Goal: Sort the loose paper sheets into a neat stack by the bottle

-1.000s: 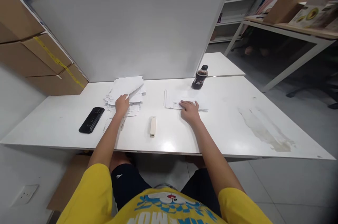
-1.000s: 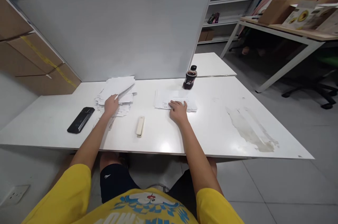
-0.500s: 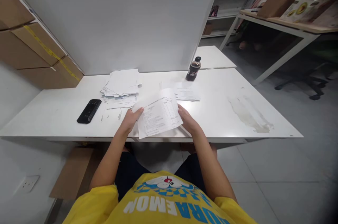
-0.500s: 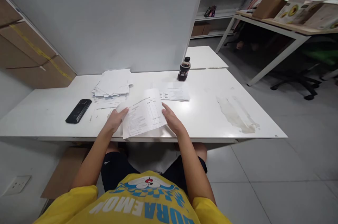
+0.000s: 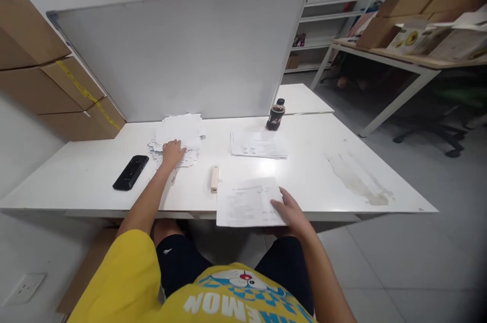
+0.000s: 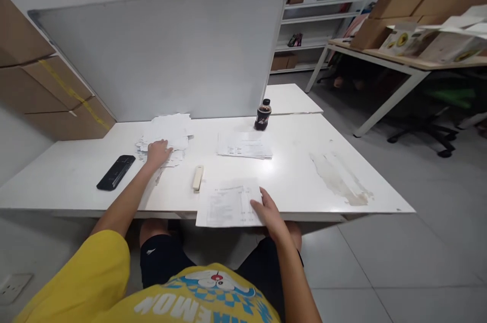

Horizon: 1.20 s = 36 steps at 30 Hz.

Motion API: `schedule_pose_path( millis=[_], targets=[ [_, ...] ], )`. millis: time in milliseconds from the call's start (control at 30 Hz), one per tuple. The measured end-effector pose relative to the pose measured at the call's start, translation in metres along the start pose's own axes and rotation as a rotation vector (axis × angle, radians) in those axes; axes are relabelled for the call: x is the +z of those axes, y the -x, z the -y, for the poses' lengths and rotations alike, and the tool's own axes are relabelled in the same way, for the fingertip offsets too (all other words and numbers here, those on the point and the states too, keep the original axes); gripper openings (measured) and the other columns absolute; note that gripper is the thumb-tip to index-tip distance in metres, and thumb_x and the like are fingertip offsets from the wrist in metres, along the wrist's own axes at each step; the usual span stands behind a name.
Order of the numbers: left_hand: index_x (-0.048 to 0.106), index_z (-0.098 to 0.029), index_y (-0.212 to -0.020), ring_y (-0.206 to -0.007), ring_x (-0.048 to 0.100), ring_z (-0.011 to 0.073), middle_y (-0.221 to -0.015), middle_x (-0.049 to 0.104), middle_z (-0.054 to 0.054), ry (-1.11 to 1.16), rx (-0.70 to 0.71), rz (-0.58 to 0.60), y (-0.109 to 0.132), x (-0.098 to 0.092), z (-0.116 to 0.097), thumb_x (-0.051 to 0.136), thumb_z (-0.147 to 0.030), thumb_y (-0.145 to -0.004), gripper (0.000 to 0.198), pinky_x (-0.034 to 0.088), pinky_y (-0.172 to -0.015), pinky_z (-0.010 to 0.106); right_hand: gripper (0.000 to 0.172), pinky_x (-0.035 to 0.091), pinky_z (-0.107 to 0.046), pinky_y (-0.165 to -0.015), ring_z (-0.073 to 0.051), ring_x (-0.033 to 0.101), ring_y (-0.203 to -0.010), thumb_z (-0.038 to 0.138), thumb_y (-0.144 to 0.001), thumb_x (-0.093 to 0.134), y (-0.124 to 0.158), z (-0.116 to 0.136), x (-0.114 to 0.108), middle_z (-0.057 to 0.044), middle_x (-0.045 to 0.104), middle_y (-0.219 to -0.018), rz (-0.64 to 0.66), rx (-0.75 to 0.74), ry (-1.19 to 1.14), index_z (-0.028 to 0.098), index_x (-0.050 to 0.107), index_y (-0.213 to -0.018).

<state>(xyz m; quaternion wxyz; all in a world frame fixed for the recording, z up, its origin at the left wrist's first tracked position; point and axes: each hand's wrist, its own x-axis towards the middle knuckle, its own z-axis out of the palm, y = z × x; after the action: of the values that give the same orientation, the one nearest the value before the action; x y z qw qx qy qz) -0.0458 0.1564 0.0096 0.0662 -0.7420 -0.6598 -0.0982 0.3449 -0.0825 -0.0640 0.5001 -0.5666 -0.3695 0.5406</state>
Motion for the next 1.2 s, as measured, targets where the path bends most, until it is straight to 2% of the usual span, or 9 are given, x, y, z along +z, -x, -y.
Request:
schedule_pose_path(
  millis=[100,167,233,333,467,600,767,1000,1200],
  targets=[
    [0.066,-0.014,-0.109,-0.11,0.058,0.0326,-0.108,0.068,0.018,-0.013,0.035,-0.025,0.011,0.005,0.007,0.036,-0.022,-0.091,0.036,0.038,-0.097,0.047,0.055,0.053,-0.041,-0.096,-0.029,0.061,-0.119,0.039,-0.07,0.072,0.022,-0.023,-0.007,-0.007,0.067,-0.127,-0.122,0.033,-0.05,0.026,0.058,-0.121],
    [0.065,-0.014,-0.114,-0.114,0.055,0.0323,-0.113,0.067,0.018,-0.01,0.019,-0.063,0.012,0.004,0.012,0.035,-0.023,-0.092,0.038,0.037,-0.098,0.046,0.056,0.051,-0.042,-0.1,-0.029,0.06,-0.122,0.039,-0.07,0.073,0.028,-0.032,-0.011,-0.006,0.065,-0.131,-0.146,0.066,-0.093,0.026,0.057,-0.122],
    [0.058,-0.014,-0.128,-0.125,0.048,0.0321,-0.13,0.059,0.017,0.003,-0.022,-0.105,0.005,0.001,0.022,0.037,-0.026,-0.092,0.043,0.034,-0.104,0.045,0.057,0.05,-0.043,-0.103,-0.029,0.059,-0.122,0.04,-0.07,0.074,0.029,-0.033,-0.013,-0.006,0.064,-0.132,-0.124,0.076,-0.131,0.028,0.056,-0.122],
    [0.04,-0.009,-0.144,-0.137,0.038,0.03,-0.15,0.043,0.017,0.039,-0.144,-0.047,-0.016,-0.003,0.042,0.04,-0.031,-0.091,0.058,0.03,-0.111,0.041,0.055,0.05,-0.044,-0.103,-0.029,0.06,-0.122,0.04,-0.07,0.076,0.024,-0.026,-0.015,-0.005,0.064,-0.132,-0.072,0.064,-0.166,0.031,0.058,-0.121],
    [0.045,-0.008,-0.141,-0.132,0.044,0.0335,-0.144,0.05,0.019,0.038,-0.197,0.044,-0.027,-0.001,0.061,0.043,-0.041,-0.091,0.06,0.035,-0.107,0.043,0.05,0.054,-0.044,-0.098,-0.031,0.061,-0.121,0.042,-0.076,0.073,0.022,-0.017,-0.019,-0.004,0.063,-0.134,0.078,0.042,-0.178,0.033,0.06,-0.123],
    [0.053,-0.011,-0.135,-0.124,0.048,0.0379,-0.133,0.057,0.021,0.007,-0.187,0.003,-0.019,0.003,0.06,0.043,-0.041,-0.091,0.054,0.037,-0.102,0.05,0.046,0.056,-0.047,-0.094,-0.033,0.061,-0.121,0.043,-0.077,0.072,0.024,-0.016,-0.021,-0.005,0.066,-0.13,0.1,0.056,-0.208,0.031,0.062,-0.121],
    [0.07,-0.013,-0.106,-0.119,0.052,0.0337,-0.118,0.062,0.02,-0.032,-0.092,0.017,-0.024,0.001,0.058,0.038,-0.027,-0.092,0.038,0.033,-0.104,0.048,0.045,0.054,-0.046,-0.097,-0.032,0.062,-0.119,0.041,-0.077,0.074,0.021,-0.018,-0.024,-0.003,0.066,-0.129,0.13,0.09,-0.23,0.033,0.063,-0.12],
    [0.052,-0.002,-0.131,-0.132,0.046,0.0296,-0.141,0.05,0.024,-0.056,-0.015,0.033,-0.027,0.007,0.06,0.035,-0.027,-0.094,0.047,0.038,-0.104,0.037,0.05,0.053,-0.046,-0.098,-0.032,0.063,-0.118,0.042,-0.078,0.073,0.021,-0.017,-0.026,-0.005,0.067,-0.128,0.13,0.082,-0.217,0.031,0.062,-0.125],
    [0.06,-0.006,-0.113,-0.105,0.062,0.0356,-0.106,0.066,0.025,-0.096,-0.043,0.002,-0.015,-0.002,0.047,0.028,-0.03,-0.097,0.043,0.044,-0.086,0.044,0.051,0.054,-0.045,-0.094,-0.031,0.064,-0.117,0.041,-0.078,0.073,0.02,-0.011,-0.03,-0.005,0.067,-0.128,0.185,0.11,-0.211,0.031,0.06,-0.127]
  ],
)
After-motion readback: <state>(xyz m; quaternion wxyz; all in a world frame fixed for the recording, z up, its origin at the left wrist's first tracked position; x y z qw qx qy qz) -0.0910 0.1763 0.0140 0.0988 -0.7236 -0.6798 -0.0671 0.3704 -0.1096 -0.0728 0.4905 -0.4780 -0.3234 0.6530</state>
